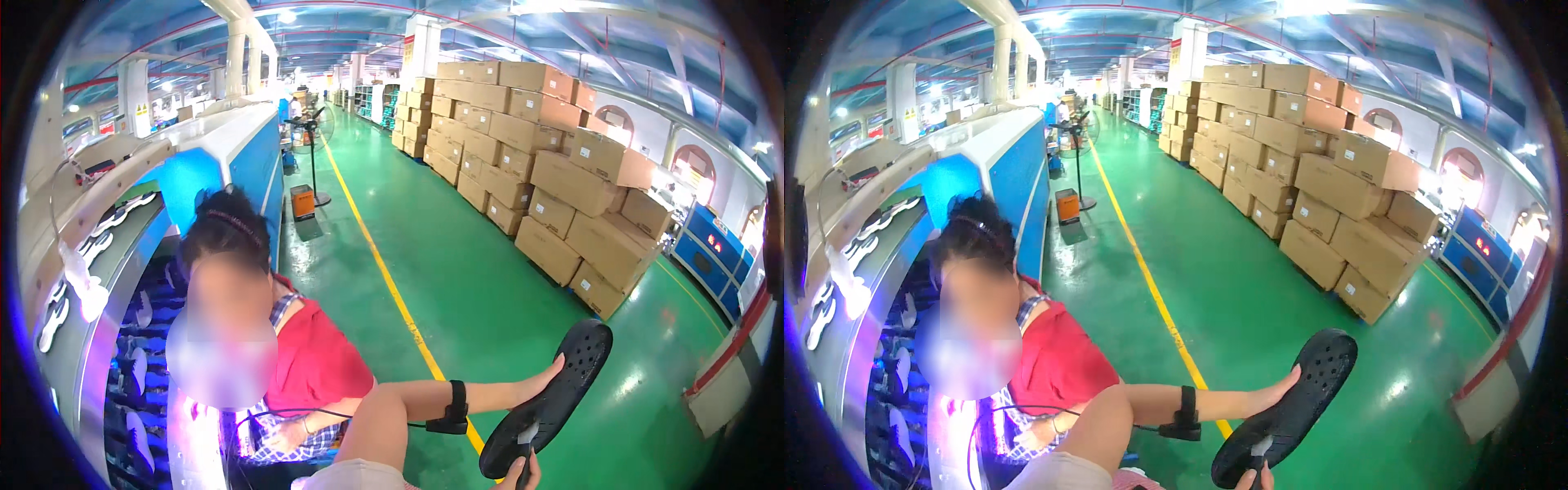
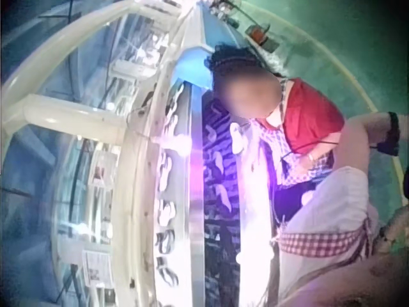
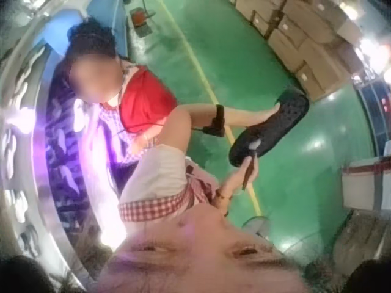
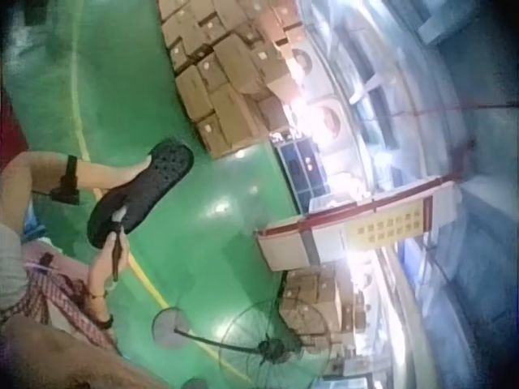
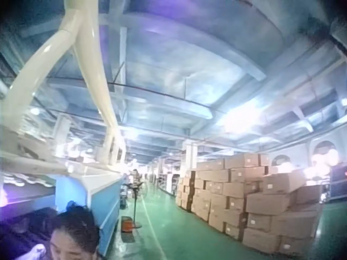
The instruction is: Applying glue to the bottoms of shoe soles using a brush on a manufacturing line.
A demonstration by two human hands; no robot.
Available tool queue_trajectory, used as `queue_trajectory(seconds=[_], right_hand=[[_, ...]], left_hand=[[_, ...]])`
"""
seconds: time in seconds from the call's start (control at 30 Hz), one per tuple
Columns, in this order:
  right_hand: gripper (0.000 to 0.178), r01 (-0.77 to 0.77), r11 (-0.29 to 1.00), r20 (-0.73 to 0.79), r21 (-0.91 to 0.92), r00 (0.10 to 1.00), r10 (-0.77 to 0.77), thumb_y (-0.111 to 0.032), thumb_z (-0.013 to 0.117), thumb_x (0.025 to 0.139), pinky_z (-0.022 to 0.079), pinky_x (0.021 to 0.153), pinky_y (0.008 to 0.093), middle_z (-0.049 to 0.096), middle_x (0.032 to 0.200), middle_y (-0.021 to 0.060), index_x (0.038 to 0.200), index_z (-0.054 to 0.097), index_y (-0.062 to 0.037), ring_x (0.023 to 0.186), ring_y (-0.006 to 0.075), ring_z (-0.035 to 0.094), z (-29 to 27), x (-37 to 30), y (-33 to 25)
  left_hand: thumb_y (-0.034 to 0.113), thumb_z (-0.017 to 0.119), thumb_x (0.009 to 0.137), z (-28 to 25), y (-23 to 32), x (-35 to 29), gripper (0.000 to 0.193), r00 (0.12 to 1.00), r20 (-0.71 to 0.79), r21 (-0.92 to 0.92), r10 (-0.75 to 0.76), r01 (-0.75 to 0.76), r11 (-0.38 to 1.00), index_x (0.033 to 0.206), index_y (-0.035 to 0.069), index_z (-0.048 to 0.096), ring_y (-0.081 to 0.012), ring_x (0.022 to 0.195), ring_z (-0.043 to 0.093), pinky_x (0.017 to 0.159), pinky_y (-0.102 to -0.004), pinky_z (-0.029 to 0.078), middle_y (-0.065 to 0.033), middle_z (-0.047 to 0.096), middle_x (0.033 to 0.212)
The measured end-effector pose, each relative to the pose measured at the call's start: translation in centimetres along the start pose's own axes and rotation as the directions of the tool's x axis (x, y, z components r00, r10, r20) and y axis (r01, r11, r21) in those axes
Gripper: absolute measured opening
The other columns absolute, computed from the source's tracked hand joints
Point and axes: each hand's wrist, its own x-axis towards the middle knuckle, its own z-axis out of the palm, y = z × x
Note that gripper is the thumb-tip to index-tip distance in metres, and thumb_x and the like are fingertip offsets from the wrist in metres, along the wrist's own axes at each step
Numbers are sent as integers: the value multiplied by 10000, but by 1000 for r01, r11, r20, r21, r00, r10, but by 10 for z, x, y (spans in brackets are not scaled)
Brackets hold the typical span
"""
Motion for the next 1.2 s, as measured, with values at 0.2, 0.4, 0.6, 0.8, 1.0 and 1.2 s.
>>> queue_trajectory(seconds=[0.2,0.4,0.6,0.8,1.0,1.2], right_hand=[[213,-44,959,-82,279,994,69,-13,620,835,388,988,378,581,1133,151,1044,588,3,1079,250,539,1,-4,4],[301,148,934,229,326,946,-230,45,694,698,339,1009,404,689,998,126,977,622,-44,1099,270,507,-7,-16,1],[301,214,901,643,377,640,-421,46,749,631,421,909,366,709,976,101,900,673,-66,1042,266,545,4,-3,-25],[267,88,854,837,512,169,-520,-35,781,646,451,829,321,709,912,43,895,701,-89,880,201,641,53,-30,-40],[237,-331,742,571,583,-483,-664,-49,783,675,445,795,315,714,901,51,896,712,-96,896,181,663,97,-85,-61],[211,-331,690,384,643,-640,-665,-58,767,691,502,741,307,708,891,85,892,701,-61,873,207,677,147,-123,-73]], left_hand=[[780,279,828,-24,-13,-20,884,934,-18,364,357,-326,872,1263,44,504,-222,1054,572,955,-366,440,-122,591,1172],[893,405,635,-33,-13,-90,1160,848,214,-365,485,-391,845,1390,16,323,-361,1148,536,958,-491,454,-230,527,1248],[918,313,627,-30,-32,-202,1190,580,-299,-186,758,-815,549,1382,-1,330,-355,1144,526,1005,-481,406,-232,526,1241],[988,239,541,-41,-83,-301,1276,248,-591,-43,767,-960,277,1330,-1,394,-420,1084,538,998,-532,382,-248,574,1134],[976,134,575,-38,-144,-395,1248,-259,-803,421,537,-884,203,1315,9,405,-399,1019,575,929,-495,445,-246,589,1069],[962,149,605,-11,-187,-440,1225,-613,-692,682,381,-729,64,1318,-3,396,-385,1002,575,908,-498,455,-244,590,1056]])
